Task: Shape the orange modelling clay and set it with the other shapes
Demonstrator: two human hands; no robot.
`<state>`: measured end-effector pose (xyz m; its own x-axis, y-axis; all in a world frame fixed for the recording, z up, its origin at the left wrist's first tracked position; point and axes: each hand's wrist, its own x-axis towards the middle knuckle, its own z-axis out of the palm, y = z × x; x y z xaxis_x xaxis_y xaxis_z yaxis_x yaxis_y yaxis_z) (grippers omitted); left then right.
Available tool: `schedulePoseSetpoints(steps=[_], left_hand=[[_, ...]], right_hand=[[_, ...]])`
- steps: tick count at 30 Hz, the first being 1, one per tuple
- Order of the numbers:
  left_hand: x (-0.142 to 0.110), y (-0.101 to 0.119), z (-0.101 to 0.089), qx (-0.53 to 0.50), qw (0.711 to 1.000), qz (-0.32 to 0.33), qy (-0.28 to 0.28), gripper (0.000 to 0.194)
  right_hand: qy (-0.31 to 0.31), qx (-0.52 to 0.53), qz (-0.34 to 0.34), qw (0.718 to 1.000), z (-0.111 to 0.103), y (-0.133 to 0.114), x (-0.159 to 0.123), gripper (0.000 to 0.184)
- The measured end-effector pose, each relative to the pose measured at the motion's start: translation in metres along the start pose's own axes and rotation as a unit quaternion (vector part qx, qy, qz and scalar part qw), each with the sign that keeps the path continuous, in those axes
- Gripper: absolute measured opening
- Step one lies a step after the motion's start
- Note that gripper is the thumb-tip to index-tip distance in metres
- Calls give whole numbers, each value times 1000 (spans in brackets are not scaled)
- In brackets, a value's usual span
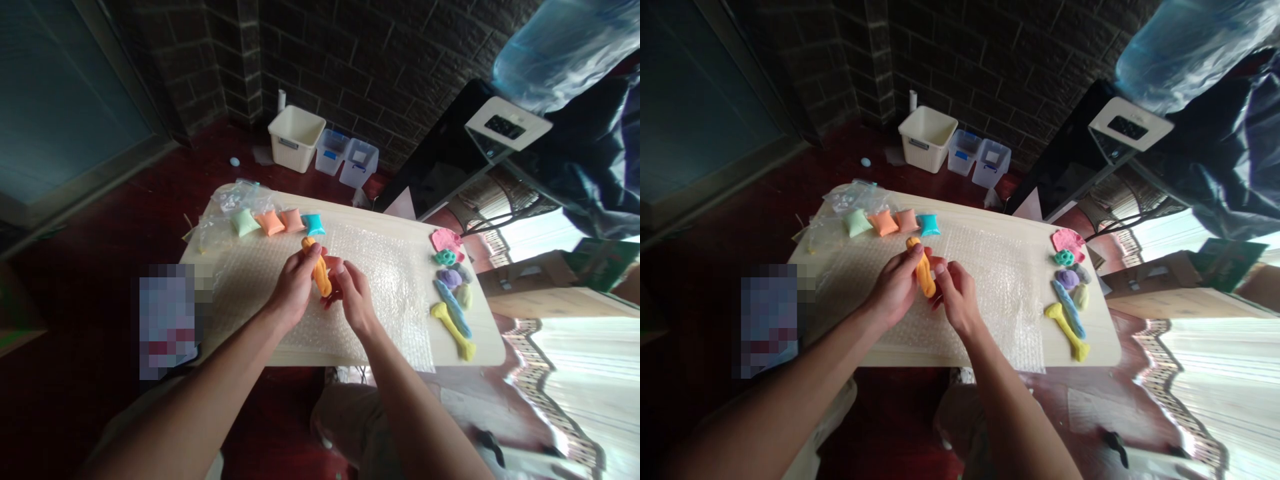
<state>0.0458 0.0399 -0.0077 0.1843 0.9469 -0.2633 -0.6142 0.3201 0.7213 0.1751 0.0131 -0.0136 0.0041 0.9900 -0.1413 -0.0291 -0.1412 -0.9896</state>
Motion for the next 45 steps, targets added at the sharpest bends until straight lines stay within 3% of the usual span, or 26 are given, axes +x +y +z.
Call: schedulePoseSetpoints(steps=[6,13,21,26,33,36,40,45], left_hand=[[-3,-1,1,76,997,6,-3,55],[2,5,1,18,1000,19,6,42],[0,9,0,-28,999,21,11,32],[5,15,-2,-77,997,21,19,31],[9,18,-8,-56,995,69,36,21],[8,14,-9,-3,995,99,29,25],[8,12,-11,4,997,83,-3,37],[5,10,-9,-1,997,73,-1,41]], right_hand=[[-78,22,0,997,5,-4,0,47],[-48,24,-24,998,3,4,4,47],[-99,-40,4,994,-3,1,3,47],[-81,-7,10,997,-1,-2,0,46],[20,44,-50,998,-7,-9,3,32],[26,62,-47,997,-12,-11,5,33],[37,86,-32,995,-16,-9,8,40],[75,69,-64,993,-17,-7,10,31]])
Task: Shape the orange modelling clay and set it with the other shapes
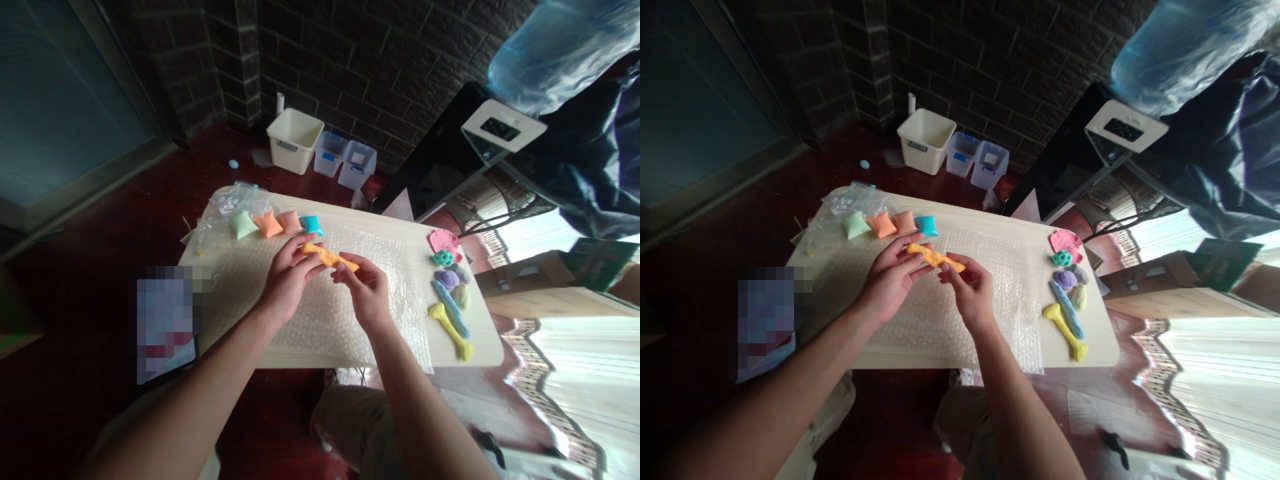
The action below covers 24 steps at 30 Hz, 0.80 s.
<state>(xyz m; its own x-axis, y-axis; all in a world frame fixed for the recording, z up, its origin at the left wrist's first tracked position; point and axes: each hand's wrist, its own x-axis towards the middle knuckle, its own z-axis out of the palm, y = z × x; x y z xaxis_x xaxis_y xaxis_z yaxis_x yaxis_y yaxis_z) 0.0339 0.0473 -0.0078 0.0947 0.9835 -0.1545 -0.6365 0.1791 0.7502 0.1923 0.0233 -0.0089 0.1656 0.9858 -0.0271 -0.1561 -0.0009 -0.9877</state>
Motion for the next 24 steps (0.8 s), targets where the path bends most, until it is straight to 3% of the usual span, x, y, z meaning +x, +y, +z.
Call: schedulePoseSetpoints(steps=[7,11,18,24], left_hand=[[0,-2,-1,5,1000,-13,6,40],[0,-2,-1,9,1000,-11,-1,37],[-1,-4,-2,13,1000,-11,-1,38],[2,-3,-4,18,1000,-9,7,39]], right_hand=[[-22,4,3,1000,2,-3,-3,34],[-10,-2,25,1000,2,-2,-2,37],[19,-25,-20,999,-1,-1,-1,30],[8,-6,7,1000,-1,-1,-1,37]])
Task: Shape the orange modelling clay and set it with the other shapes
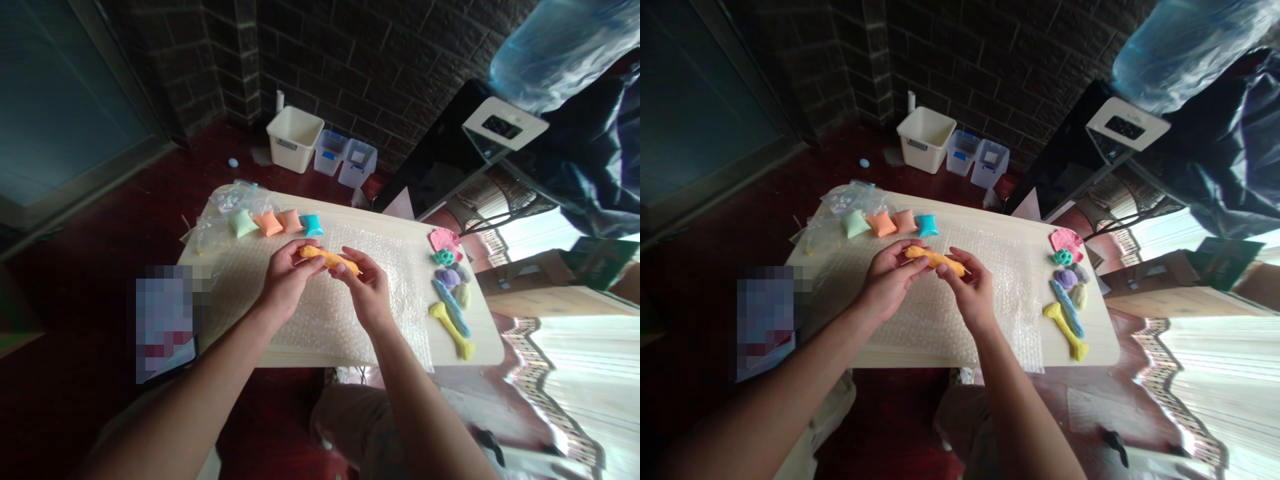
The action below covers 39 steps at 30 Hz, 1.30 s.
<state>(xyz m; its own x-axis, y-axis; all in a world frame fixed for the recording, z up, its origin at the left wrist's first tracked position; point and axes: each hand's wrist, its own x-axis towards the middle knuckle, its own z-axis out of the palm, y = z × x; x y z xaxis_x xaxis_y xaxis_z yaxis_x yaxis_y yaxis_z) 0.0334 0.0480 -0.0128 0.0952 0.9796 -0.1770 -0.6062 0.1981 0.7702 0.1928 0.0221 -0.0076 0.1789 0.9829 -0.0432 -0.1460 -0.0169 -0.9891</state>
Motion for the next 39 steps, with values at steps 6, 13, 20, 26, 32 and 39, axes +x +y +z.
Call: schedulePoseSetpoints(steps=[6,13,20,26,32,39], left_hand=[[-2,2,2,3,1000,1,1,37],[-2,3,2,-5,1000,-15,0,37],[-4,3,2,2,1000,-16,4,34],[-3,3,4,-50,998,-27,16,39],[1,0,-1,-31,999,-25,21,43],[-2,-4,-1,55,997,32,-32,39]], right_hand=[[0,-17,-18,1000,-2,0,1,26],[-2,3,-20,1000,-2,0,0,33],[-14,15,6,1000,-4,0,1,29],[-1,11,-17,1000,-2,-3,-1,24],[-29,-1,9,1000,-3,0,-1,36],[-45,-33,31,998,-4,0,0,28]])
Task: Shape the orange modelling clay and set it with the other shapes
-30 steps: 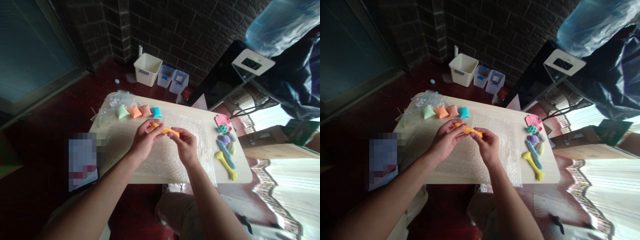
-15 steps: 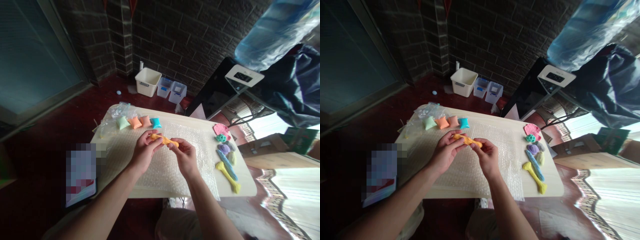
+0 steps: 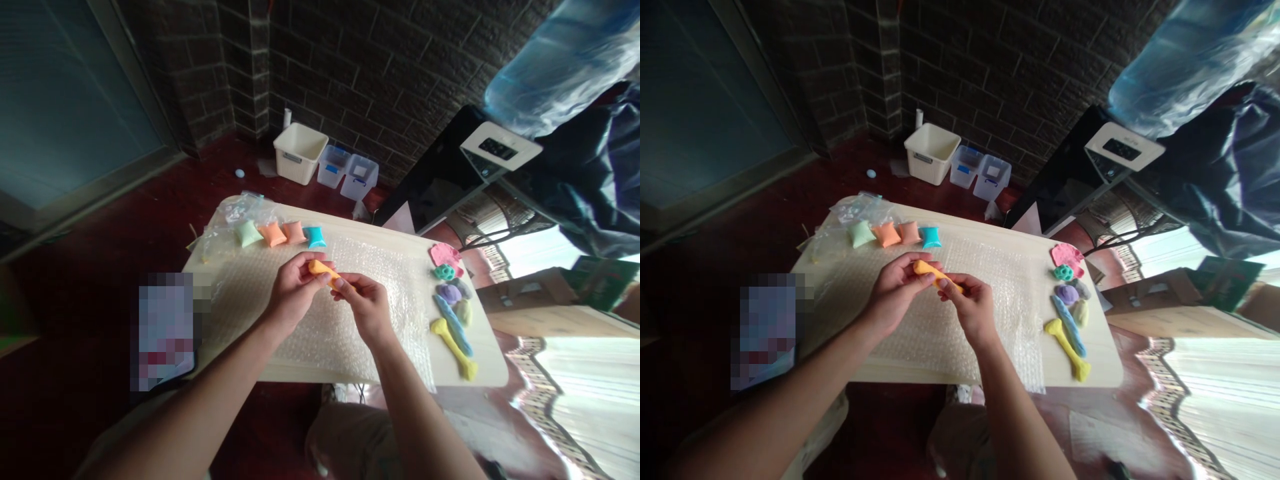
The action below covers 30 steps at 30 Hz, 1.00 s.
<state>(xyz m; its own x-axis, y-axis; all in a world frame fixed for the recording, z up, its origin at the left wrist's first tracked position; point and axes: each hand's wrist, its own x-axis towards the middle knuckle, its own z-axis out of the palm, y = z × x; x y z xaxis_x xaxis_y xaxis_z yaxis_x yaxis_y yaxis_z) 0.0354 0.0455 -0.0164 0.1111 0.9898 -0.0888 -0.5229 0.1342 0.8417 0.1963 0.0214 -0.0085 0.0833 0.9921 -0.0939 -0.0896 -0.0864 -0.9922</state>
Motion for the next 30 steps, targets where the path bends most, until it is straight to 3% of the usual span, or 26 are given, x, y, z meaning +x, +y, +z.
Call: schedulePoseSetpoints(steps=[6,10,13,18,25,30], left_hand=[[0,1,0,-18,1000,-10,-14,39],[0,2,-1,-30,999,-21,-27,40],[0,2,0,-45,998,-27,-34,44],[0,-3,1,-66,996,-43,-35,41],[4,-6,-1,-38,999,-21,-11,42],[1,-4,2,-41,999,-13,-10,48]], right_hand=[[8,8,-20,1000,4,-2,-1,25],[-35,30,24,999,5,-3,-2,32],[-56,3,15,998,4,-4,-3,31],[-21,-11,-27,999,4,-5,-3,27],[-41,27,23,999,3,-1,-2,32],[-8,70,10,997,3,3,1,27]])
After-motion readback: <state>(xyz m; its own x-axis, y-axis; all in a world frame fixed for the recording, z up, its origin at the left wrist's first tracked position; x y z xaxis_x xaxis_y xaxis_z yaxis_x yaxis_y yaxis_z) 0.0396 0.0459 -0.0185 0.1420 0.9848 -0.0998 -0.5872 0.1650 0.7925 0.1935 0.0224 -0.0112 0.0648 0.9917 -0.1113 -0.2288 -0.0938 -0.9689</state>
